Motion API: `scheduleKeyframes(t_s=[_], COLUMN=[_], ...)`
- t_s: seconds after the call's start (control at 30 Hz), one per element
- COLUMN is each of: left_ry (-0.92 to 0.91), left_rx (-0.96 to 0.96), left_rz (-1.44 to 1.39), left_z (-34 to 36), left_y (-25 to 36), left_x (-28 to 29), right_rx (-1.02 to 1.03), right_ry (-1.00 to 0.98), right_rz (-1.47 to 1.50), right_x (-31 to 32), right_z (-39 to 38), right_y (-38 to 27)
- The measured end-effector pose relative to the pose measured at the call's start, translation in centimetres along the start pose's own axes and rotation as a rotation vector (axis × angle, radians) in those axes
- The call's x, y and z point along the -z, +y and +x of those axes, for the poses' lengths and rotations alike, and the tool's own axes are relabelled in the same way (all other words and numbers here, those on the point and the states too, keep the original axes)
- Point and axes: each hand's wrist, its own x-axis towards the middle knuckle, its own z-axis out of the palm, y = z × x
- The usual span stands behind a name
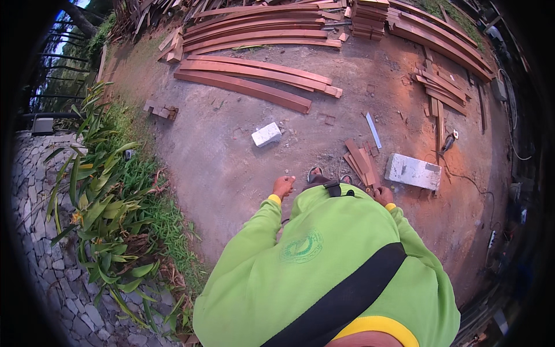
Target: The person selects a wooden plank from a pile and uses an angle grinder to cut it into smaller pieces. The person repeatedly positions the plank and cuts it, creating several smaller segments.
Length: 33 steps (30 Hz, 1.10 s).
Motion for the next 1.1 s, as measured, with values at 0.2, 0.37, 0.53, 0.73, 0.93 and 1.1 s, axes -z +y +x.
scheduleKeyframes(t_s=[0.2, 0.37, 0.53, 0.73, 0.93, 1.1], left_ry=[0.087, 0.034, 0.033, 0.032, -0.094, -0.109], left_rx=[0.014, -0.013, -0.087, -0.111, -0.008, 0.011], left_rz=[-0.032, -0.018, -0.105, -0.041, 0.119, 0.180], left_z=[0.9, 3.0, 4.7, 5.4, 6.4, 6.2], left_y=[-2.9, -1.1, 1.9, 3.8, 1.8, 3.0], left_x=[3.2, 5.3, 6.1, 5.0, 4.5, 2.6], right_rx=[-0.003, -0.019, -0.055, -0.111, -0.107, -0.121], right_ry=[-0.083, -0.073, -0.062, -0.189, -0.247, -0.235], right_rz=[0.000, 0.063, -0.046, 0.018, 0.111, 0.141], right_x=[-1.5, -2.6, -2.3, -1.8, -2.7, -2.6], right_z=[-1.9, -3.6, -4.5, -5.1, -4.3, -3.7], right_y=[-2.5, -3.5, -4.5, -4.4, -3.9, -2.4])
